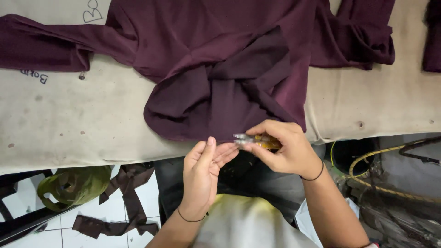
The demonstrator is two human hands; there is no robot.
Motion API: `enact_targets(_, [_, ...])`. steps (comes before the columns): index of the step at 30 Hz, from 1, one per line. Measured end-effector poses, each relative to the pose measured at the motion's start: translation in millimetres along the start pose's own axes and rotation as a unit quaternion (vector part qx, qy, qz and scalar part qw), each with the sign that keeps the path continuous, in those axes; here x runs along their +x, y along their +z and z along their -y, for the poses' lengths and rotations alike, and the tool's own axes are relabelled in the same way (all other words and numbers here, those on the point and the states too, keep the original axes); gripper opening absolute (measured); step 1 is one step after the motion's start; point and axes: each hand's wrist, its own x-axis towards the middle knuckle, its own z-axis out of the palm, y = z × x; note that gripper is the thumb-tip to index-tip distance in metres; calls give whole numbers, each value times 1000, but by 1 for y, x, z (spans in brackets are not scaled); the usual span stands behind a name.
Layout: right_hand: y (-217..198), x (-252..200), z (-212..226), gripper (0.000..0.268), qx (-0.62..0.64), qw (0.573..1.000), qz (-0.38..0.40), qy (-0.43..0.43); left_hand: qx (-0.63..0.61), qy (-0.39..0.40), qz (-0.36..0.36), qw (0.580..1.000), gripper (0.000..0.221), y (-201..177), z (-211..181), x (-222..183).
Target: Trimming loose threads from a purple garment using thread snips on a work table in a factory setting.
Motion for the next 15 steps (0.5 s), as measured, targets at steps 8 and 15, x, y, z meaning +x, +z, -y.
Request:
enact_targets(8, [0, 9, 2, 23, -34, 999, 36, -22, 0, -49, 29, 998, 33, -8, 0, 2])
enact_targets(15, [4, 3, 2, 20, -69, 997, 10, -44, -45, -134, 36, 989, 29, -11, -7, 3])
